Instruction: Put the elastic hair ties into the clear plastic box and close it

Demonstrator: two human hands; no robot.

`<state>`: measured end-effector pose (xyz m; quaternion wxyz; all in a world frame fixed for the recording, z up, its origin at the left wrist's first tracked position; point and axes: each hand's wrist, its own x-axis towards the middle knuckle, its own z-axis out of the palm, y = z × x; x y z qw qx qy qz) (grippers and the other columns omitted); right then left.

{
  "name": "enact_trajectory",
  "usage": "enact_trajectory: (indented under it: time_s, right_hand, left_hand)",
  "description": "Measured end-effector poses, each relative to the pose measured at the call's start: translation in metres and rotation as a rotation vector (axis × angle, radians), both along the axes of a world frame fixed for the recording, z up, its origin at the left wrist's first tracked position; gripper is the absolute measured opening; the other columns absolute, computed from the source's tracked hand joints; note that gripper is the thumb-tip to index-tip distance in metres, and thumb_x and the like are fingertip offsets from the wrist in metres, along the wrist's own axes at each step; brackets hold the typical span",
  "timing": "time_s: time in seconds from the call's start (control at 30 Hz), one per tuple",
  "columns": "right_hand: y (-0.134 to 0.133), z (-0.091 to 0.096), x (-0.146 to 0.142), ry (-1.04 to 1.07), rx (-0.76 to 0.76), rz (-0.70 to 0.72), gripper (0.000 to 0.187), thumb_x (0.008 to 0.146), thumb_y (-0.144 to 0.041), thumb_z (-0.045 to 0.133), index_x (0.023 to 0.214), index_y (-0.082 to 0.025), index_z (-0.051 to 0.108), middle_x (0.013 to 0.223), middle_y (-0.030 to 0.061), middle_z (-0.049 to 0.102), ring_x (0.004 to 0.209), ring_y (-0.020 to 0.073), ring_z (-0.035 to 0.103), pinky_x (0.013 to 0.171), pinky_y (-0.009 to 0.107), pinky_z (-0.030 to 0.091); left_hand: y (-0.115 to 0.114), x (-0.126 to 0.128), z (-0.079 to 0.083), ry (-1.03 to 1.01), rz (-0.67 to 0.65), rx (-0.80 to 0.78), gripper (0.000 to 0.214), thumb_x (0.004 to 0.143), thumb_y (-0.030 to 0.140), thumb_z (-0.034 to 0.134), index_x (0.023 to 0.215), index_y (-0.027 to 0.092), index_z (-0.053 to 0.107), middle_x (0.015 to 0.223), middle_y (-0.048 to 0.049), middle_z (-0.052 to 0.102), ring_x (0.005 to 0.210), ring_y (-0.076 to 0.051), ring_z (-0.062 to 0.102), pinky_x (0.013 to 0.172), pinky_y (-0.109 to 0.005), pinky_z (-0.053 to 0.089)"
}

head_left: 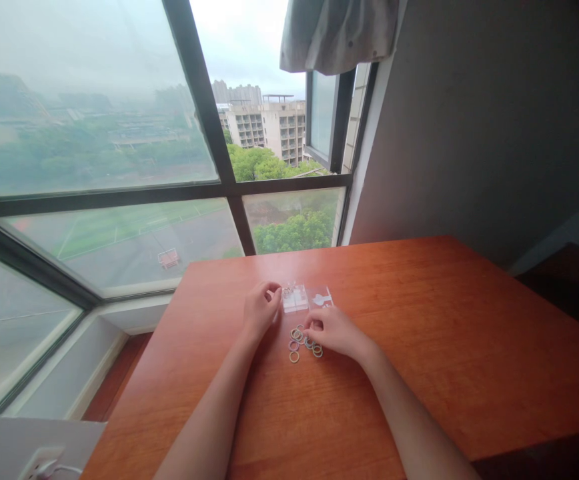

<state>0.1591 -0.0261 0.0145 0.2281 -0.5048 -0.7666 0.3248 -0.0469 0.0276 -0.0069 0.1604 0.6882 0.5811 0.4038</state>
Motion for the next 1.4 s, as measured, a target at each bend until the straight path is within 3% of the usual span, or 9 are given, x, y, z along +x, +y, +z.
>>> enact_trajectory:
  time_s: [0.4, 0.63, 0.83, 1.2, 1.4]
  right_hand:
    - [-0.006, 0.0, -0.009, -0.299, 0.114, -0.035, 0.016, 0.079, -0.024, 0.057, 0.081, -0.026, 0.072, 0.078, 0.0011, 0.073, 0.073, 0.0164, 0.064, 0.056, 0.024, 0.032]
    - [-0.01, 0.001, -0.013, -0.362, 0.204, 0.055, 0.018, 0.083, -0.022, 0.053, 0.084, -0.026, 0.071, 0.083, 0.0025, 0.073, 0.079, 0.0181, 0.065, 0.062, 0.025, 0.035]
    - [-0.008, -0.004, -0.017, -0.411, 0.201, 0.038, 0.015, 0.083, -0.026, 0.054, 0.082, -0.025, 0.069, 0.083, 0.0039, 0.073, 0.077, 0.0191, 0.065, 0.061, 0.025, 0.035]
    - [-0.004, 0.007, -0.012, -0.273, 0.215, -0.086, 0.01, 0.081, -0.025, 0.057, 0.082, -0.025, 0.068, 0.074, -0.0011, 0.069, 0.069, 0.0145, 0.06, 0.057, 0.024, 0.03]
    - [0.0, 0.009, -0.006, -0.143, 0.28, -0.225, 0.009, 0.081, -0.023, 0.057, 0.081, -0.024, 0.066, 0.066, -0.0027, 0.064, 0.062, 0.0126, 0.055, 0.057, 0.023, 0.03]
  left_hand:
    - [0.0, 0.002, -0.003, -0.027, -0.006, -0.012, 0.017, 0.084, 0.03, 0.055, 0.084, 0.018, 0.067, 0.079, -0.0021, 0.069, 0.061, -0.012, 0.057, 0.061, -0.025, 0.044]
    - [0.0, 0.002, -0.005, -0.042, -0.034, 0.004, 0.016, 0.084, 0.028, 0.055, 0.085, 0.019, 0.067, 0.08, -0.0017, 0.068, 0.062, -0.012, 0.057, 0.062, -0.024, 0.045]
    - [0.0, 0.003, -0.004, -0.04, -0.06, 0.01, 0.014, 0.084, 0.025, 0.054, 0.086, 0.019, 0.067, 0.081, -0.0017, 0.068, 0.062, -0.011, 0.057, 0.063, -0.024, 0.045]
    - [-0.006, 0.007, 0.009, -0.045, -0.092, 0.008, 0.013, 0.084, 0.025, 0.054, 0.088, 0.019, 0.065, 0.082, -0.0019, 0.066, 0.063, -0.011, 0.057, 0.061, -0.023, 0.045]
    - [-0.016, 0.02, 0.026, -0.071, -0.304, 0.015, 0.014, 0.086, 0.025, 0.054, 0.087, 0.018, 0.065, 0.082, -0.0024, 0.063, 0.06, -0.009, 0.052, 0.058, -0.021, 0.043]
